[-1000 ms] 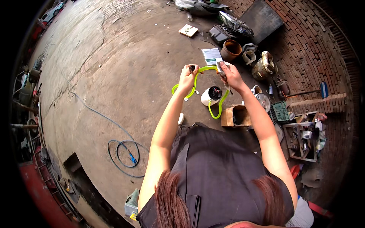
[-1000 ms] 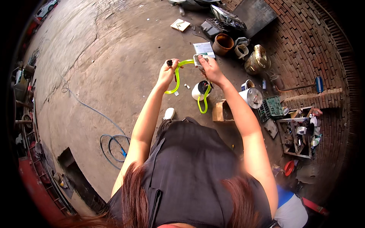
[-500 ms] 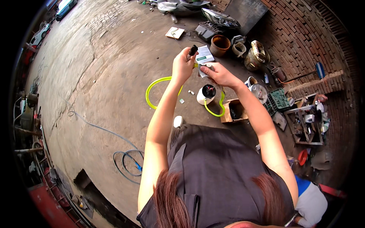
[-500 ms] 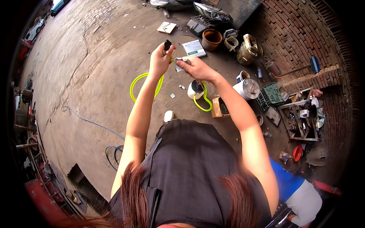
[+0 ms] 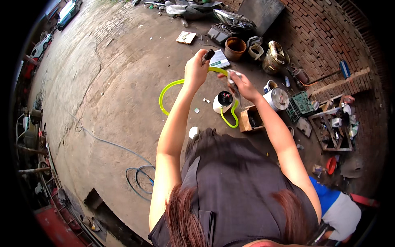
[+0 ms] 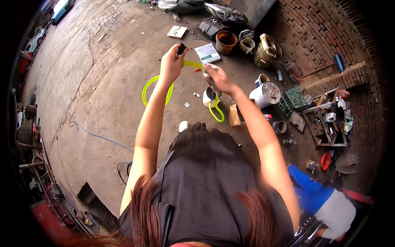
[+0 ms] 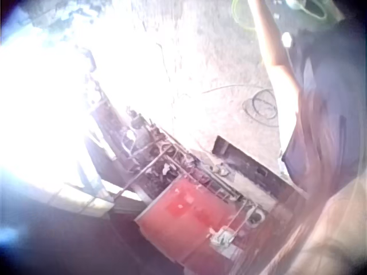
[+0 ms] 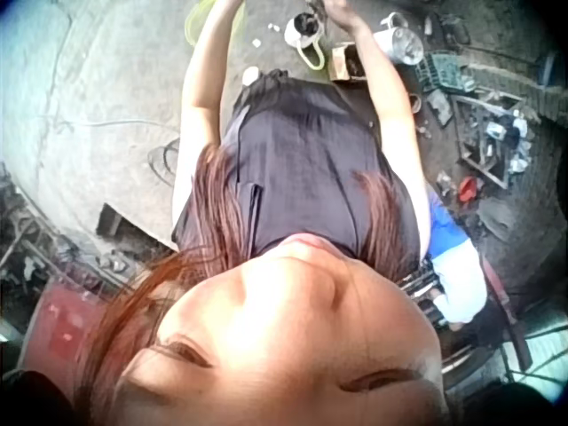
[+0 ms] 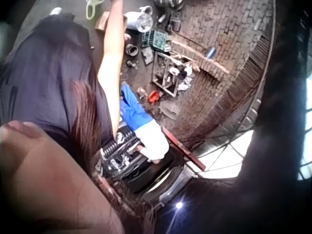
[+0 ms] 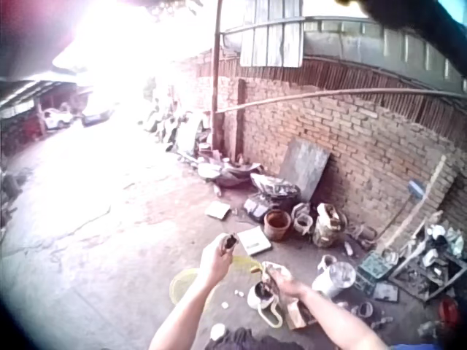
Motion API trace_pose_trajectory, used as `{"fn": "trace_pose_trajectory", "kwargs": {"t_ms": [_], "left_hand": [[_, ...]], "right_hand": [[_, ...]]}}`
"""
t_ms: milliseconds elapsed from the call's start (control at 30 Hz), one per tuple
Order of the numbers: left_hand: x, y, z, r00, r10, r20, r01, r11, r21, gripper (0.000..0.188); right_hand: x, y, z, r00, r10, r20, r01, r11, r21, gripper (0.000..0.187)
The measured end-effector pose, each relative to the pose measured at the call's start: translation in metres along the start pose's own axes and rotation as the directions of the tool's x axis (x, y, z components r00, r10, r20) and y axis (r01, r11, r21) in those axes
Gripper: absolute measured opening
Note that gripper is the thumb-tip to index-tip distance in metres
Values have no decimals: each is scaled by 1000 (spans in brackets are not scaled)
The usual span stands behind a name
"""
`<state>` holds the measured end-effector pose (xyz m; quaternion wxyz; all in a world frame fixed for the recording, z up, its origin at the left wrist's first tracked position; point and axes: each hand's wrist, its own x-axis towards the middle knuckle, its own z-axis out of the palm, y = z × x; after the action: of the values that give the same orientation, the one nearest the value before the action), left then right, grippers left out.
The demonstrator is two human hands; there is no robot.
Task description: The person assembles a handheld pressure sprayer by attaching a green hose to a white tank and connecting a metal spray gun. They wipe the components with a cloth and manipulate the parts to secure the connections.
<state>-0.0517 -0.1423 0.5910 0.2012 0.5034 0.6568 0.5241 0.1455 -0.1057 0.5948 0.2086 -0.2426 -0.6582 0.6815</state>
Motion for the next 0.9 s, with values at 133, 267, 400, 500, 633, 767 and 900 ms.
{"fn": "trace_pose_trajectory", "kwargs": {"t_ms": [133, 267, 400, 500, 633, 767, 900], "left_hand": [[-5, 18, 8, 977, 212, 0, -211, 973, 97, 28], [-9, 45, -8, 987, 106, 119, -119, 988, 103, 28], [2, 26, -21, 983, 175, -60, -162, 970, 180, 29], [16, -5, -38, 988, 100, -120, -79, 983, 164, 29], [14, -36, -47, 998, 13, -53, -3, 984, 178, 22], [-3, -64, -51, 966, -253, 56, 250, 967, 59, 23], [-13, -89, -49, 975, -220, 8, 215, 946, -243, 36]], "right_hand": [[25, -9, 18, 979, -181, -91, 157, 962, -225, 30], [13, 7, 18, 991, -90, -95, 95, 994, 48, 24], [-20, 49, -4, 977, 4, -215, 8, 998, 59, 27], [-43, 105, -35, 967, -55, -250, 68, 997, 44, 32], [-55, 141, -55, 942, 30, -336, -38, 999, -16, 36], [-52, 131, -51, 954, 118, -274, -51, 969, 242, 36], [-35, 120, -35, 917, 159, -365, -147, 987, 59, 32]]}}
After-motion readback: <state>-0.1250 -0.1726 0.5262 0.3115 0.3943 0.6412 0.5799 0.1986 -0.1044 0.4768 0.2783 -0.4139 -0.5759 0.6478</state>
